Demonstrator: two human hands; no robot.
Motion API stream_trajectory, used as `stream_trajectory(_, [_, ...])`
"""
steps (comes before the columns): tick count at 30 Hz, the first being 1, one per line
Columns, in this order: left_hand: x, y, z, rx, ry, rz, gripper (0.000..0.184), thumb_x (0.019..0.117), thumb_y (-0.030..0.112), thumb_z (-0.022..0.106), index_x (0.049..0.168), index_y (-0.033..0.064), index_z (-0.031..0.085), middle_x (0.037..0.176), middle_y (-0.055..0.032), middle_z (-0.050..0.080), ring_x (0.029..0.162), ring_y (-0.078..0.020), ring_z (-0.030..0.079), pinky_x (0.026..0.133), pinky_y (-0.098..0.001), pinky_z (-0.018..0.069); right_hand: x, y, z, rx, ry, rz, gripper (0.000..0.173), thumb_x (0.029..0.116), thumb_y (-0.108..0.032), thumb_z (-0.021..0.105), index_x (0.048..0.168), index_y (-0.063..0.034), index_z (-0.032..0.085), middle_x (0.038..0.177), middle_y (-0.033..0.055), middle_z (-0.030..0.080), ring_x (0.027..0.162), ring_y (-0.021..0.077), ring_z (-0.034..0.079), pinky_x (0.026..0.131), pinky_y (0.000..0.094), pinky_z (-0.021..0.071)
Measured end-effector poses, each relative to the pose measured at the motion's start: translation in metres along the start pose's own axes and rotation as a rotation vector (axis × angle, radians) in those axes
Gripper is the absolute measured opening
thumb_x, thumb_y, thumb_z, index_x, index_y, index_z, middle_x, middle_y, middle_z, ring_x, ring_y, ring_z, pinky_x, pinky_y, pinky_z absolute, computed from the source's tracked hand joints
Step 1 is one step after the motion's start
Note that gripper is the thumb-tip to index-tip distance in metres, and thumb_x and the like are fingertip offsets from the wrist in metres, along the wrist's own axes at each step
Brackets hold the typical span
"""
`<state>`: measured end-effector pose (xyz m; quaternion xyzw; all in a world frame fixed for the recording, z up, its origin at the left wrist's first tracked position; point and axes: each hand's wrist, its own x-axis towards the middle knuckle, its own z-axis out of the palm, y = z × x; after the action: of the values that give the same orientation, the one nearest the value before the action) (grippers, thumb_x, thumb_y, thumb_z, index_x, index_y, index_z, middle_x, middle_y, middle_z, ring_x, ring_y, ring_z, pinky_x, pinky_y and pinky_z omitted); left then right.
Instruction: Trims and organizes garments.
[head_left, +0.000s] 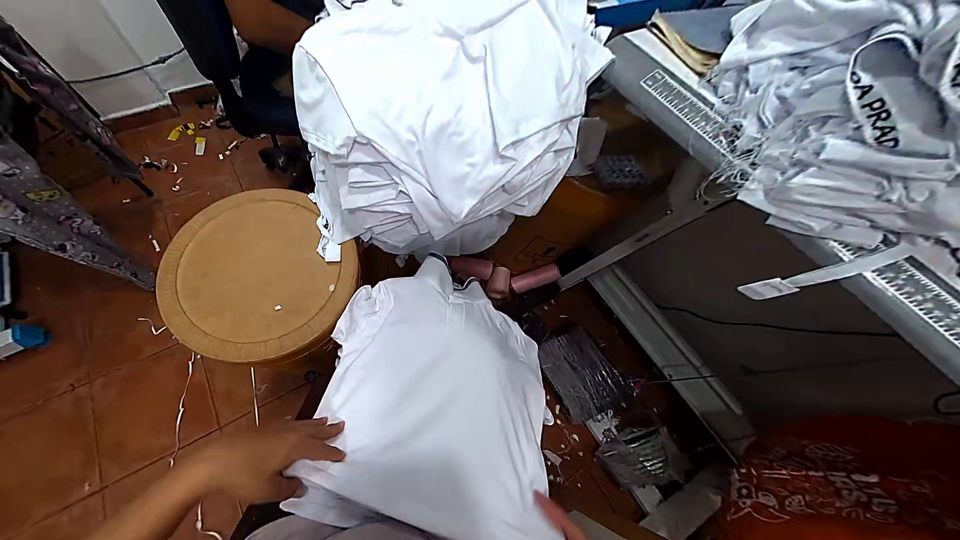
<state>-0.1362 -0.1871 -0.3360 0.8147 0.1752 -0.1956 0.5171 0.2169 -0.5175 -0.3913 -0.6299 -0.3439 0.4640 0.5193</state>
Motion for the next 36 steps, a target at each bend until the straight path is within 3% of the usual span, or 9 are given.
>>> stream_trajectory(3, [0.043,0.005,-0.038,-0.180,0.320,-0.018,0.028,0.0981,0.009,0.064,0.124,0.0016,0.071,0.121,-0.0165,0.071,0.111,-0.0279,0.068,0.100,-0.0498,0.0529,0.049,-0.003,-0.014,0.233,0.248,0.098,0.069,0.0984,-0.050,0.062,0.148,-0.0108,0.032,0.140,-0.0025,0.057,0.122,0.0110,0.062,0.102,0.0351,0.0545])
stream_trajectory(7, [0.164,-0.028,-0.052,-0.448,0.721,-0.023,0.042,0.1107,0.022,0.042,0.142,-0.0029,0.055,0.143,-0.0201,0.059,0.134,-0.0274,0.056,0.116,-0.0464,0.0411,0.155,0.014,-0.029,0.406,0.501,0.153,0.062,0.1077,-0.031,0.040,0.160,-0.0106,0.014,0.136,0.0031,0.060,0.112,0.0073,0.065,0.093,0.0278,0.0579])
stream_trajectory(10, [0.221,-0.062,-0.046,-0.537,0.834,-0.121,0.048,0.1122,0.028,0.039,0.147,-0.0017,0.050,0.150,-0.0220,0.053,0.142,-0.0296,0.048,0.121,-0.0469,0.0338,0.217,0.025,-0.042,0.535,0.738,0.118,0.048,0.1081,-0.008,0.039,0.154,-0.0147,0.026,0.121,-0.0004,0.062,0.101,0.0037,0.066,0.085,0.0250,0.0585])
stream_trajectory(13, [0.240,-0.093,-0.036,-0.371,0.914,-0.356,0.054,0.1101,0.036,0.042,0.153,0.0035,0.046,0.156,-0.0209,0.046,0.148,-0.0352,0.039,0.123,-0.0565,0.0279,0.241,0.032,-0.051,0.423,0.959,0.189,0.057,0.1014,0.004,0.049,0.155,-0.0086,0.033,0.138,0.0104,0.053,0.111,0.0106,0.059,0.092,0.0295,0.0530])
stream_trajectory(17, [0.229,-0.101,-0.040,-0.360,0.817,-0.557,0.061,0.1081,0.032,0.051,0.159,0.0035,0.032,0.156,-0.0237,0.044,0.144,-0.0388,0.044,0.119,-0.0587,0.0339,0.219,0.043,-0.055,-0.162,1.236,0.114,0.026,0.0936,0.012,0.056,0.119,0.0151,0.061,0.115,0.0225,0.063,0.098,0.0157,0.060,0.089,0.0277,0.0511])
stream_trajectory(21, [0.228,-0.076,-0.066,-0.103,0.697,-0.494,0.046,0.1056,0.010,0.048,0.149,-0.0056,0.046,0.149,-0.0272,0.051,0.140,-0.0386,0.049,0.118,-0.0535,0.0365,0.192,0.060,-0.056,-0.450,0.920,0.375,0.023,0.0951,0.007,0.057,0.116,0.0109,0.067,0.112,0.0265,0.067,0.098,0.0281,0.064,0.089,0.0427,0.0517])
stream_trajectory(26, [0.248,-0.037,-0.104,-0.113,0.735,-0.357,0.052,0.1084,0.036,0.048,0.149,0.0035,0.050,0.155,-0.0214,0.046,0.149,-0.0410,0.035,0.117,-0.0709,0.0235,0.227,0.015,-0.050,-0.341,0.656,0.526,0.058,0.1111,-0.035,0.038,0.145,0.0122,0.040,0.141,0.0346,0.051,0.128,0.0397,0.054,0.106,0.0532,0.0425])
stream_trajectory(31, [0.290,0.019,-0.103,0.072,0.671,-0.213,0.053,0.1076,0.040,0.048,0.149,0.0064,0.053,0.158,-0.0185,0.045,0.154,-0.0398,0.028,0.118,-0.0763,0.0103,0.234,0.029,-0.045,-0.695,0.578,0.340,0.039,0.0980,-0.009,0.063,0.133,0.0070,0.059,0.127,0.0328,0.062,0.122,0.0474,0.059,0.103,0.0643,0.0443])
stream_trajectory(36, [0.312,0.012,-0.082,-0.005,0.430,-0.009,0.051,0.1094,0.038,0.045,0.149,0.0067,0.053,0.154,-0.0149,0.051,0.147,-0.0308,0.044,0.121,-0.0583,0.0293,0.220,0.054,-0.025,-0.861,0.406,0.498,0.030,0.1036,-0.010,0.054,0.125,0.0066,0.067,0.120,0.0328,0.067,0.117,0.0509,0.062,0.101,0.0674,0.0440])
